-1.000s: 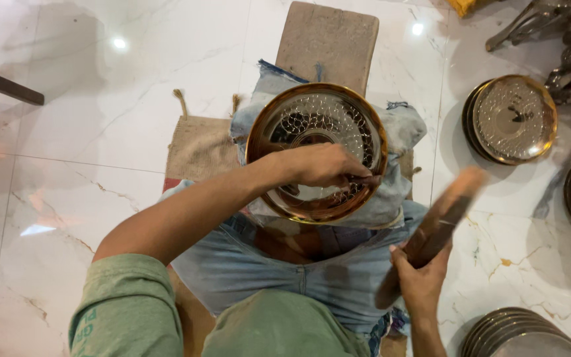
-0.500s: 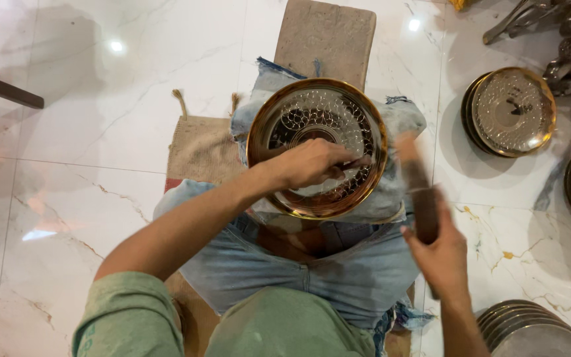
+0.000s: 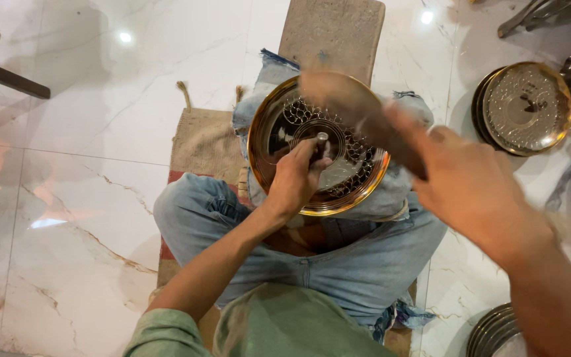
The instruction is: The person sits cross-legged on the floor with a decorative metal plate resting on their lap and repeatedly strikes it with a hammer, holding a small punch against the plate surface with the other hand to emboss an ornamental pattern. Stacks of similar finished plates lie on the floor nearby.
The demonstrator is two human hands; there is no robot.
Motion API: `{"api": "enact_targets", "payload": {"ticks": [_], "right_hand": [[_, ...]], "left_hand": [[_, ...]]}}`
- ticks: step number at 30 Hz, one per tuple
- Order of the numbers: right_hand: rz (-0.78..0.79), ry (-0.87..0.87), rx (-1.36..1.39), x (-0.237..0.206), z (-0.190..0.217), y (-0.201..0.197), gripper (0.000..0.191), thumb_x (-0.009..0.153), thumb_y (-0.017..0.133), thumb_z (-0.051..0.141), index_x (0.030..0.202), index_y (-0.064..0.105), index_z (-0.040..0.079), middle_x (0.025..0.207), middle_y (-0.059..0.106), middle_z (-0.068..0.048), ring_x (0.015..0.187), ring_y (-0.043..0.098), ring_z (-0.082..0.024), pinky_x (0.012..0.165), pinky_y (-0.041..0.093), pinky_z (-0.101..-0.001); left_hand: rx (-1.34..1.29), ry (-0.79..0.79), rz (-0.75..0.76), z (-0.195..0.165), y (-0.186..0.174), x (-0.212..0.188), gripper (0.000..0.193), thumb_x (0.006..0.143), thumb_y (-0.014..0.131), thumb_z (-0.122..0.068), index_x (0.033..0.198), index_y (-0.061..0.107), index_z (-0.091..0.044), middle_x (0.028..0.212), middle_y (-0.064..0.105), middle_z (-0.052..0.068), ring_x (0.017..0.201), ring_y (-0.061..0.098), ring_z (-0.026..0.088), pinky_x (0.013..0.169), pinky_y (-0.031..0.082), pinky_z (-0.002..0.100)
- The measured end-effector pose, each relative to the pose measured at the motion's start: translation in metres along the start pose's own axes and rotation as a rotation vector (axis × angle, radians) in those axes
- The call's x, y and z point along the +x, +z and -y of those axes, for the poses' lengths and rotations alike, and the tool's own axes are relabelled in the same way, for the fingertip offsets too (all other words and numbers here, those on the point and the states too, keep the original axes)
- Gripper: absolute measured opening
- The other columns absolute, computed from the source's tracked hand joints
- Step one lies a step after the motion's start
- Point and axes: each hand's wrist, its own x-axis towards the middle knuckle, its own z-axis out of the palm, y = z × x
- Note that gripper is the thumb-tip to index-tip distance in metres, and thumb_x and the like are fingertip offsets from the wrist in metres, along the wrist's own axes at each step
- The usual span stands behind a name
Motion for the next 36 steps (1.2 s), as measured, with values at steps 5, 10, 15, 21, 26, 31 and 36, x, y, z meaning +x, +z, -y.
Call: {"api": "enact_targets", "payload": {"ticks": [5,10,15,21,26,31,36], "right_hand": [[-0.148,0.043,0.114,-0.008,0.001,0.007,0.082,0.094,0.068,0.018,0.165,0.031,0.033,0.087,0.064,-0.01,0.069,0.07,-0.028,0.06,0.058,-0.0426],[-0.154,0.006,-0.047,-0.042,-0.005,0.05,0.086,0.084,0.076,0.013,0.157,0.038,0.037,0.091,0.067,-0.01,0.07,0.071,-0.029,0.059,0.058,-0.0427],[-0.492,0.12,0.553,-0.048,-0.01,0.102,0.093,0.083,0.084,0.02,0.161,0.033,0.013,0.102,0.067,-0.02,0.087,0.07,-0.039,0.072,0.056,-0.0465],[-0.78,0.142,0.568,-0.055,-0.033,0.122,0.094,0.09,0.081,0.011,0.166,0.026,0.008,0.125,0.066,-0.026,0.106,0.071,-0.035,0.089,0.059,-0.0445],[-0.385,0.285,0.456,-0.058,-0.034,0.139,0.087,0.087,0.084,0.014,0.156,0.032,0.024,0.103,0.069,-0.012,0.085,0.071,-0.023,0.077,0.06,-0.0401],[-0.472,0.462,0.71,-0.07,-0.016,0.188,0.087,0.086,0.078,0.007,0.16,0.033,0.012,0.112,0.068,-0.016,0.093,0.07,-0.025,0.079,0.057,-0.0379],[-0.591,0.778,1.106,-0.106,0.03,0.238,0.089,0.083,0.077,0.009,0.158,0.031,0.01,0.119,0.063,-0.02,0.106,0.066,-0.029,0.093,0.056,-0.0415]], "left_hand": [[-0.002,-0.051,-0.004,0.005,0.001,-0.013,0.03,0.097,0.072,-0.012,0.122,0.059,-0.002,0.103,0.068,0.018,0.092,0.068,0.04,0.078,0.053,0.045],[0.0,0.1,0.052,0.009,-0.005,0.0,0.023,0.097,0.074,-0.013,0.116,0.062,-0.007,0.105,0.07,0.016,0.093,0.072,0.035,0.081,0.057,0.041],[-0.128,0.051,0.459,0.003,-0.01,0.038,0.045,0.09,0.072,-0.013,0.131,0.055,-0.006,0.103,0.072,0.015,0.092,0.074,0.033,0.081,0.057,0.042],[-0.001,0.177,0.561,0.0,-0.013,0.052,0.046,0.091,0.073,-0.011,0.133,0.055,-0.005,0.11,0.071,0.018,0.1,0.07,0.039,0.084,0.053,0.046],[-0.013,0.254,0.578,-0.001,-0.014,0.049,0.044,0.092,0.073,-0.01,0.132,0.057,-0.006,0.115,0.071,0.016,0.105,0.069,0.038,0.086,0.053,0.047],[0.007,0.347,0.756,0.0,-0.007,0.062,0.05,0.088,0.072,-0.011,0.137,0.061,-0.011,0.116,0.073,0.012,0.101,0.072,0.033,0.087,0.055,0.046],[0.06,0.492,0.976,0.0,0.002,0.076,0.048,0.087,0.074,-0.014,0.134,0.064,-0.012,0.116,0.074,0.011,0.098,0.072,0.034,0.082,0.056,0.046]]}}
